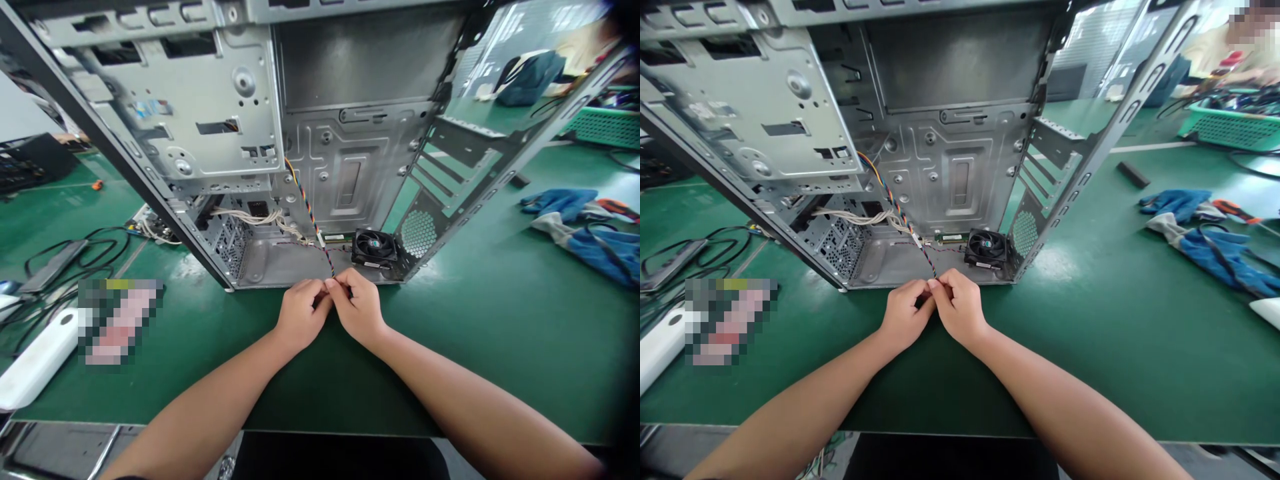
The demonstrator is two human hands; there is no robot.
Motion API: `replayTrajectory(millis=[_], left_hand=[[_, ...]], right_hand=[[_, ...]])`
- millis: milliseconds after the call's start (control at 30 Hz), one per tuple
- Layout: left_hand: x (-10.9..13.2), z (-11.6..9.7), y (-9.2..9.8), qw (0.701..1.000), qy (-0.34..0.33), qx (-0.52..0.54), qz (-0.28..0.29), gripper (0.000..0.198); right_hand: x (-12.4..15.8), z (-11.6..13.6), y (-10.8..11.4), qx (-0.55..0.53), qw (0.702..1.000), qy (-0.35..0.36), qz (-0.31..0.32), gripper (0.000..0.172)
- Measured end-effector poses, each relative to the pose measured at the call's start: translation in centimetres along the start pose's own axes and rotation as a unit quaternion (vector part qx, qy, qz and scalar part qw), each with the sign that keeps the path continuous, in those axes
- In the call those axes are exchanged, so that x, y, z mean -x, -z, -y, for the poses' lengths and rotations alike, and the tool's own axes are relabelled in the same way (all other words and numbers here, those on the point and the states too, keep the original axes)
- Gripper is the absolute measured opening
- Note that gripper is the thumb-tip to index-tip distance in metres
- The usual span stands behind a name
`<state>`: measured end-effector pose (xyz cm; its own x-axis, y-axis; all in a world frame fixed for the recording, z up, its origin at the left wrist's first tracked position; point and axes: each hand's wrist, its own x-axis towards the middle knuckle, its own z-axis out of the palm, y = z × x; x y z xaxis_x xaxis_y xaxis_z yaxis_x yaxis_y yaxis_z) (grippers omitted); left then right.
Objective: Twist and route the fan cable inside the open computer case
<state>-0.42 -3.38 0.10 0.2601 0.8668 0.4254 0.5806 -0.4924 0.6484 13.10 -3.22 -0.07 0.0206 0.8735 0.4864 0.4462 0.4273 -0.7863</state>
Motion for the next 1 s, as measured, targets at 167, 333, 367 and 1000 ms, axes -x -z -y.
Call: replayTrajectory(millis=[167,333,367,1000], left_hand=[[0.1,0.0,0.0,0.998,0.03,0.043,-0.022,0.008],[0.0,0.2,-0.1,1.0,0.005,0.002,-0.026,0.013],[0.0,0.3,-0.2,1.0,0.0,-0.005,-0.027,0.014],[0.0,1.0,-0.8,0.996,-0.022,-0.065,-0.054,0.014]], right_hand=[[-0.1,-0.1,0.0,-0.001,1.0,0.008,-0.006,0.024],[-0.2,-0.2,-0.1,0.004,1.0,0.016,-0.005,0.025],[-0.3,-0.2,-0.2,0.006,1.0,0.016,-0.005,0.025],[-0.2,-1.3,-1.9,0.059,0.998,0.033,-0.019,0.024]])
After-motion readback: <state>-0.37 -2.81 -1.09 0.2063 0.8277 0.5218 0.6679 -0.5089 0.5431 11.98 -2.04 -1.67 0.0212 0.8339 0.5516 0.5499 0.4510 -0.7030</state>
